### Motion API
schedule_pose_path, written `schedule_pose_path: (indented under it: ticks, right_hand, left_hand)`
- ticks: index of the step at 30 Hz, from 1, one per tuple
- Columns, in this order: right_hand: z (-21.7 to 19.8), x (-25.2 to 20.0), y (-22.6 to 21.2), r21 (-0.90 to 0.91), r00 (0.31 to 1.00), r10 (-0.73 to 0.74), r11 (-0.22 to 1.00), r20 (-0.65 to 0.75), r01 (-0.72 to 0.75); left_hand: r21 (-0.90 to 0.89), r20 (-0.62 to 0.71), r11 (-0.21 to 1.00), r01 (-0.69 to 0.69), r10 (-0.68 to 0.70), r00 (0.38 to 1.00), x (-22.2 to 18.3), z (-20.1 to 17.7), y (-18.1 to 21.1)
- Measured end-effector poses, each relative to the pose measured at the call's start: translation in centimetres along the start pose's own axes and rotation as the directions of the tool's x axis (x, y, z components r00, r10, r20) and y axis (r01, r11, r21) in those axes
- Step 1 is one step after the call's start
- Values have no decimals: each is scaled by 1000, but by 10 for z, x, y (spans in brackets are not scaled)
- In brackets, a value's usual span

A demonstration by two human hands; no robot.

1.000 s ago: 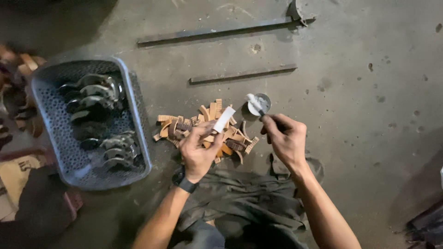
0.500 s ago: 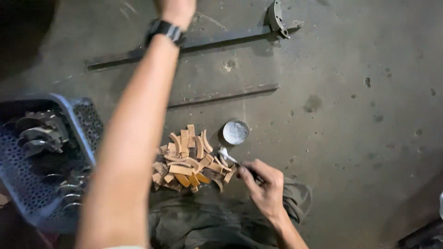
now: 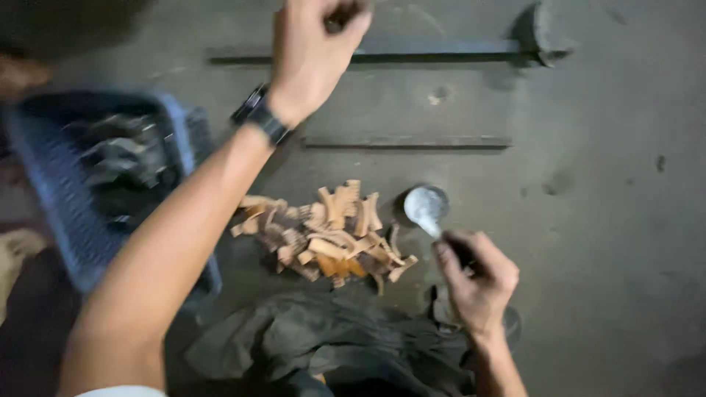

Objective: Applying white adhesive paste to metal brake shoe parts using a small spatula.

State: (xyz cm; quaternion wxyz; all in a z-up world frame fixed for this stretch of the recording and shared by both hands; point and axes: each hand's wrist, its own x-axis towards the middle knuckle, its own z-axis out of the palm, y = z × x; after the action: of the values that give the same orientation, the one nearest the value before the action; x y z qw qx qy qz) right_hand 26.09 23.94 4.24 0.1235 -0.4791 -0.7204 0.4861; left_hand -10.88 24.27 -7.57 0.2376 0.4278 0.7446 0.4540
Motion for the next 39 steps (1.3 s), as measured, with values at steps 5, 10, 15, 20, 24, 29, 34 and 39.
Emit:
schedule_pose_path:
  ticks: [5,10,15,20,24,29,34,39]
  right_hand:
    - [12,15,-13,-66,984,-180,981,9,180]
    - [20,9,-42,-194,896,-438,874,79,444]
    - [28,-14,-74,-224,877,-469,848,107,481]
    - [32,-31,-82,-245,856,-501,821,124,516]
    - [36,-42,-102,-236,844,-516,810,144,536]
    - [36,-48,-110,-259,879,-451,840,155,476]
    - [40,-52,-114,-248,888,-434,853,153,460]
    - [36,-54,-116,-236,901,-401,871,166,431]
  left_hand:
    - [239,-113,969,-60,89,990,-108,-165,92]
    - [315,-414,866,388,-242,877,-213,-258,78]
    - [355,-506,857,374,-161,847,-291,-300,-7]
    - [190,-555,814,549,-372,744,-309,-302,-75]
    - [285,-513,773,567,-377,772,-293,-283,-79]
    - [724,-200,630,280,-198,960,-282,-273,-86]
    - [926,0,377,29,-78,997,-278,-279,-112]
    - [952,45,306,-10,-108,993,-284,-308,-101]
